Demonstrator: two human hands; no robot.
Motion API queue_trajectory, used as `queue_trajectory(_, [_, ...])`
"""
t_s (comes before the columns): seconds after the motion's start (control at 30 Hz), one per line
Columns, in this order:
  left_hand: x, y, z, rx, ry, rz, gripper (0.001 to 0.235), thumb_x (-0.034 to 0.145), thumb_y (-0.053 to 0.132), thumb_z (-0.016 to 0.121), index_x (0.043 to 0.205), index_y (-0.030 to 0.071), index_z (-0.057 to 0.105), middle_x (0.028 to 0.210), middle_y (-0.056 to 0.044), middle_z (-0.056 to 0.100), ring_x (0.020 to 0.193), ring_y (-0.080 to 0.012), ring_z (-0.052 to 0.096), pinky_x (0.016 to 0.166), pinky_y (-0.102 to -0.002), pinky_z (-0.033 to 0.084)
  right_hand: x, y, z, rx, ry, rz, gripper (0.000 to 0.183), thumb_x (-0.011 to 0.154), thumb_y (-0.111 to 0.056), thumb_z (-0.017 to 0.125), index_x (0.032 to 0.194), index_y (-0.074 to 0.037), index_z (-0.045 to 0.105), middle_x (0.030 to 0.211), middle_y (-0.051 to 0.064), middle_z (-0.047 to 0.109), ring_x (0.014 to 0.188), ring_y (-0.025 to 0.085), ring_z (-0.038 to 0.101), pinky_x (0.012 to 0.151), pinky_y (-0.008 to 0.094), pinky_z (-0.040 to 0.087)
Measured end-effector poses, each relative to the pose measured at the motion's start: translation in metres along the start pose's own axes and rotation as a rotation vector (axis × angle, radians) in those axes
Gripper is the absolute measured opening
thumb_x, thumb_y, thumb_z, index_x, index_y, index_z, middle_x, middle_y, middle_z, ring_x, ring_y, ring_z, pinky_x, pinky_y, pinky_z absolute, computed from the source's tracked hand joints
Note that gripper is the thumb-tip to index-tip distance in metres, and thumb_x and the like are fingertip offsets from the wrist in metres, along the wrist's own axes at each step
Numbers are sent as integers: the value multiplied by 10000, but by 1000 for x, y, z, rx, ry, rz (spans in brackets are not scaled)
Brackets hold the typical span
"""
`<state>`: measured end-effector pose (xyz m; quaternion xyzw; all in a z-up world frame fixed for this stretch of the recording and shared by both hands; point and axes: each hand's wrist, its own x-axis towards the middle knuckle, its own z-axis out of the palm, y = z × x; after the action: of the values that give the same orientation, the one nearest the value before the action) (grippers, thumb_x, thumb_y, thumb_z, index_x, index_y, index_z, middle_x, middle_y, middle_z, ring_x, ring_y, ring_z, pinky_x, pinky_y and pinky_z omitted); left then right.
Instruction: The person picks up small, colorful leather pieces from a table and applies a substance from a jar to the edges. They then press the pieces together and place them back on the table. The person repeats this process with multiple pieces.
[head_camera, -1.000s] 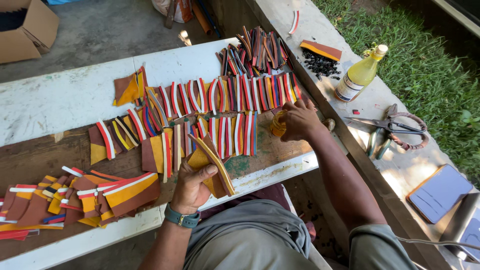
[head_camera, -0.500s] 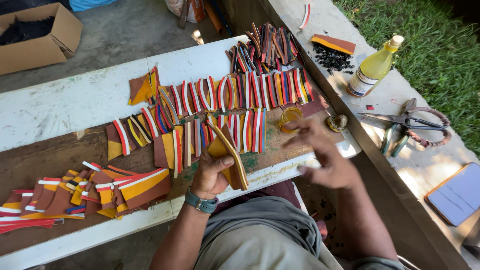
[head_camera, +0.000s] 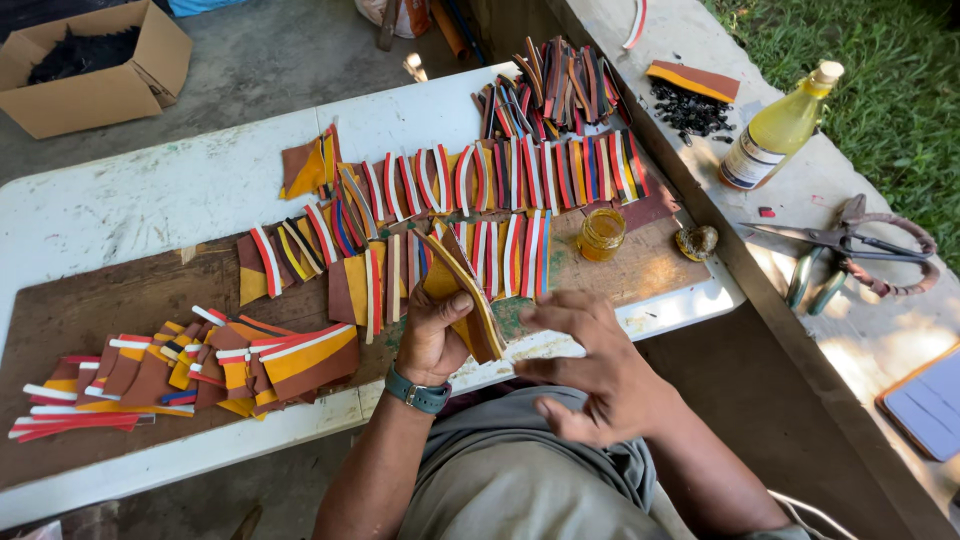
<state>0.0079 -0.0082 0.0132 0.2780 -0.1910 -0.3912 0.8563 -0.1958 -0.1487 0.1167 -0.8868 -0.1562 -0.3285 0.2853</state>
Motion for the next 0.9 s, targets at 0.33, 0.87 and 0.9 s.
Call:
queue_trajectory(0.33, [-11, 6, 8, -29, -83, -23, 366, 843, 36, 847, 1169, 34, 681, 1010, -64, 751, 925, -177, 725, 831, -337, 607, -1, 3, 18, -283, 129, -14, 503, 912, -464, 665, 1351, -217, 678, 1442, 192, 485, 1282, 426, 475, 1100, 564, 393])
queue_trajectory(0.87, [-4, 6, 7, -45, -28, 17, 353, 868, 43, 828, 1191, 44, 685, 1044, -50, 753, 975, -169, 715, 881, -334, 597, -2, 7, 25, -189, 63, -17, 546, 904, -496, 642, 1361, -202, 691, 1484, 182, 512, 1314, 388, 480, 1112, 540, 374])
queue_trajectory(0.9, [-4, 4, 5, -39, -13, 34, 350, 872, 38, 825, 1192, 47, 685, 1041, -44, 749, 970, -165, 713, 884, -330, 597, -6, 6, 26, -180, 90, -27, 532, 902, -486, 651, 1348, -199, 695, 1473, 168, 523, 1305, 380, 490, 1111, 531, 387])
